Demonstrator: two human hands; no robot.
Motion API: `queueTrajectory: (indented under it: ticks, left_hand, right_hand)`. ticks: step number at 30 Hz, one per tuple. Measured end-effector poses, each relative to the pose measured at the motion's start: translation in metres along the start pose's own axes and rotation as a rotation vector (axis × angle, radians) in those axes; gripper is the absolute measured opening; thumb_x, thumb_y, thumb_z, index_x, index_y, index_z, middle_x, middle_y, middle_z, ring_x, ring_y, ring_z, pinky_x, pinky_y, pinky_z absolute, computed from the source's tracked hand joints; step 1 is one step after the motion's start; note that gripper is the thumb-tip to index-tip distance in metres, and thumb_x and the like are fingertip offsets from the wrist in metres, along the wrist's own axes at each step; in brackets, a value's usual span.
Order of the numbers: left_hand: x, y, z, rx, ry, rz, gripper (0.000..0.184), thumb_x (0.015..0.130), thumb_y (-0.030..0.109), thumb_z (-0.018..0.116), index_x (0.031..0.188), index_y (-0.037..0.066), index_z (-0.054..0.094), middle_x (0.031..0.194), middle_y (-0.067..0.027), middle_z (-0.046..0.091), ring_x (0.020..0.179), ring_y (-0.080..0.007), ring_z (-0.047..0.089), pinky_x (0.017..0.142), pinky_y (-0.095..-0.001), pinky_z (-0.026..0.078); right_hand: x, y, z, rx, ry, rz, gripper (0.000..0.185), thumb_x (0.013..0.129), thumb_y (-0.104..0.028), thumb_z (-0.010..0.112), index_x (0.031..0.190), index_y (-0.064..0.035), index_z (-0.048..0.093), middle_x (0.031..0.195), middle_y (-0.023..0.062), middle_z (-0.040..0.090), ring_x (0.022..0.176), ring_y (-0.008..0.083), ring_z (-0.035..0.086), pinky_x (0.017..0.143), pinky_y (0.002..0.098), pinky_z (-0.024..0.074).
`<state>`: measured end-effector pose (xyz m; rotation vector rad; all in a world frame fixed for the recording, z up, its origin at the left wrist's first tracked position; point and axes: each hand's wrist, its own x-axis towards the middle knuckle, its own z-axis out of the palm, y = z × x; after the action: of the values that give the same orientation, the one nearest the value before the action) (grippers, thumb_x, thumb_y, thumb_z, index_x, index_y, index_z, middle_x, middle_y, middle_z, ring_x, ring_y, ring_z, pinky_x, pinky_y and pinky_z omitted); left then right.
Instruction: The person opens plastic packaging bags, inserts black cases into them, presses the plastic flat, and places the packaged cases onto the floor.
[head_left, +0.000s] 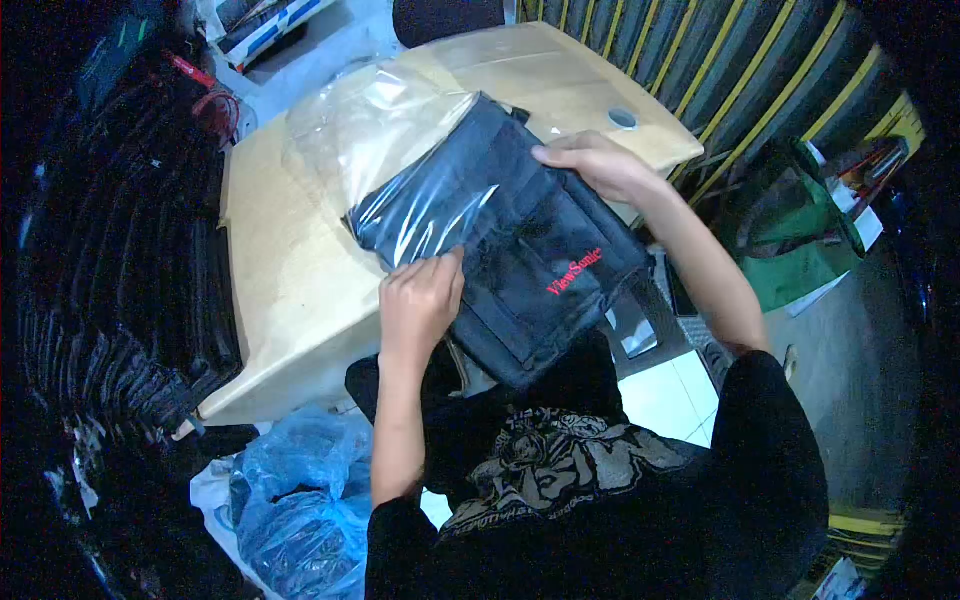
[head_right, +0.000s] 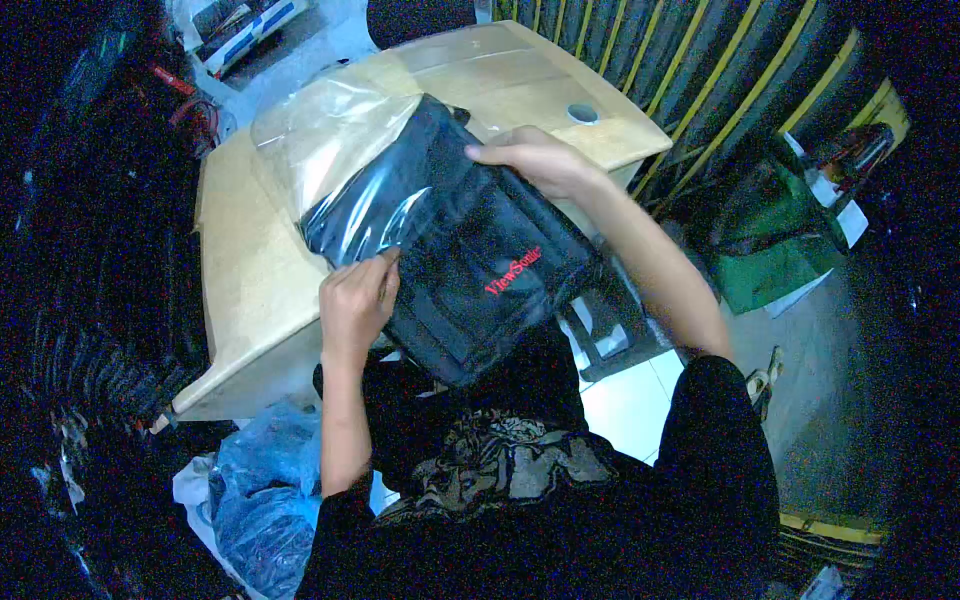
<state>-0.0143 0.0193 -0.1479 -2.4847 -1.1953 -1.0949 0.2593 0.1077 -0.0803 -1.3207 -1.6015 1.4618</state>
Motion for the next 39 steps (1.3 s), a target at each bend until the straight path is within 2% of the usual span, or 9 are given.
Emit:
queueTrajectory:
  ticks: [4, 7, 10, 19, 24, 27, 30, 35, 39]
  left_hand:
    - [-0.018, -0.006, 0.017, -0.040, 0.007, -0.037, 0.011, 0.079, 0.008, 0.066, 0.088, 0.006, 0.061, 0.063, -0.0061, 0.058, 0.059, -0.0216, 0.059, 0.058, -0.0339, 0.046]
    - [-0.018, -0.006, 0.023, -0.034, 0.041, -0.021, 0.012, 0.079, 0.008, 0.066, 0.090, 0.006, 0.063, 0.063, -0.0053, 0.057, 0.058, -0.0214, 0.058, 0.058, -0.0336, 0.045]
    - [-0.012, -0.006, 0.026, -0.068, 0.094, -0.053, 0.011, 0.078, 0.008, 0.066, 0.089, 0.006, 0.063, 0.064, -0.0050, 0.057, 0.058, -0.0207, 0.058, 0.058, -0.0332, 0.045]
    - [0.015, -0.022, 0.032, -0.147, 0.184, -0.084, 0.009, 0.077, 0.004, 0.067, 0.086, 0.003, 0.065, 0.073, -0.0075, 0.065, 0.062, -0.0199, 0.062, 0.056, -0.0323, 0.047]
    - [0.040, -0.020, 0.012, -0.160, 0.148, -0.001, 0.008, 0.077, 0.003, 0.067, 0.085, 0.005, 0.066, 0.069, -0.0077, 0.064, 0.059, -0.0220, 0.062, 0.054, -0.0332, 0.047]
    - [0.048, -0.025, 0.015, -0.172, 0.198, -0.101, 0.008, 0.078, 0.004, 0.068, 0.085, 0.006, 0.066, 0.065, -0.0074, 0.063, 0.057, -0.0214, 0.061, 0.054, -0.0328, 0.046]
    - [0.052, -0.022, 0.017, 0.014, 0.111, -0.076, 0.014, 0.075, 0.012, 0.069, 0.088, 0.008, 0.065, 0.077, -0.0067, 0.059, 0.071, -0.0239, 0.059, 0.065, -0.0357, 0.045]
    - [0.094, 0.002, 0.038, 0.026, 0.127, -0.057, 0.038, 0.079, 0.016, 0.067, 0.114, 0.008, 0.055, 0.096, -0.0135, 0.056, 0.091, -0.0325, 0.058, 0.075, -0.0416, 0.048]
    - [0.127, -0.002, 0.055, 0.097, 0.168, 0.066, 0.015, 0.085, 0.017, 0.061, 0.098, 0.010, 0.061, 0.080, -0.0065, 0.056, 0.073, -0.0237, 0.063, 0.059, -0.0361, 0.052]
  right_hand:
    - [-0.025, 0.038, -0.041, 0.100, -0.237, 0.123, 0.062, 0.090, -0.023, 0.062, 0.140, 0.0014, 0.034, 0.131, 0.0098, 0.053, 0.115, 0.0178, 0.055, 0.095, 0.0332, 0.0483]
    - [-0.050, 0.080, -0.058, 0.536, -0.383, 0.035, 0.071, 0.088, -0.031, 0.064, 0.139, 0.0054, 0.032, 0.130, 0.0212, 0.051, 0.113, 0.0269, 0.058, 0.097, 0.0405, 0.0482]
    - [-0.076, 0.084, -0.011, 0.774, -0.259, -0.248, 0.079, 0.079, -0.031, 0.072, 0.136, 0.0081, 0.035, 0.123, 0.0229, 0.056, 0.106, 0.0294, 0.061, 0.096, 0.0383, 0.0484]
    - [-0.065, 0.043, 0.038, 1.037, 0.266, 0.001, 0.038, 0.092, -0.015, 0.054, 0.123, 0.0068, 0.051, 0.115, 0.0159, 0.063, 0.098, 0.0234, 0.064, 0.088, 0.0341, 0.0521]
    - [-0.027, 0.077, 0.017, 1.456, 0.061, -0.419, 0.057, 0.095, -0.039, 0.048, 0.132, 0.0037, 0.043, 0.133, 0.0201, 0.050, 0.122, 0.0324, 0.049, 0.106, 0.0458, 0.0356]
    - [-0.039, 0.047, 0.045, 1.348, 0.405, -0.555, 0.077, 0.092, -0.060, 0.038, 0.139, 0.0015, 0.035, 0.141, 0.0187, 0.042, 0.128, 0.0341, 0.042, 0.110, 0.0476, 0.0299]
    - [-0.057, 0.067, 0.051, 1.347, 0.137, -0.518, 0.097, 0.082, -0.073, 0.041, 0.143, 0.0013, 0.029, 0.145, 0.0164, 0.037, 0.132, 0.0321, 0.036, 0.111, 0.0475, 0.0271]
    - [-0.063, 0.068, 0.056, 0.957, 0.022, -0.454, 0.095, 0.069, -0.038, 0.082, 0.140, 0.0020, 0.033, 0.140, 0.0143, 0.044, 0.127, 0.0250, 0.043, 0.107, 0.0401, 0.0340]
    - [-0.073, 0.035, 0.059, 0.189, 0.581, -0.185, 0.062, 0.077, -0.017, 0.076, 0.127, 0.0043, 0.047, 0.115, 0.0124, 0.064, 0.102, 0.0212, 0.061, 0.087, 0.0322, 0.0476]
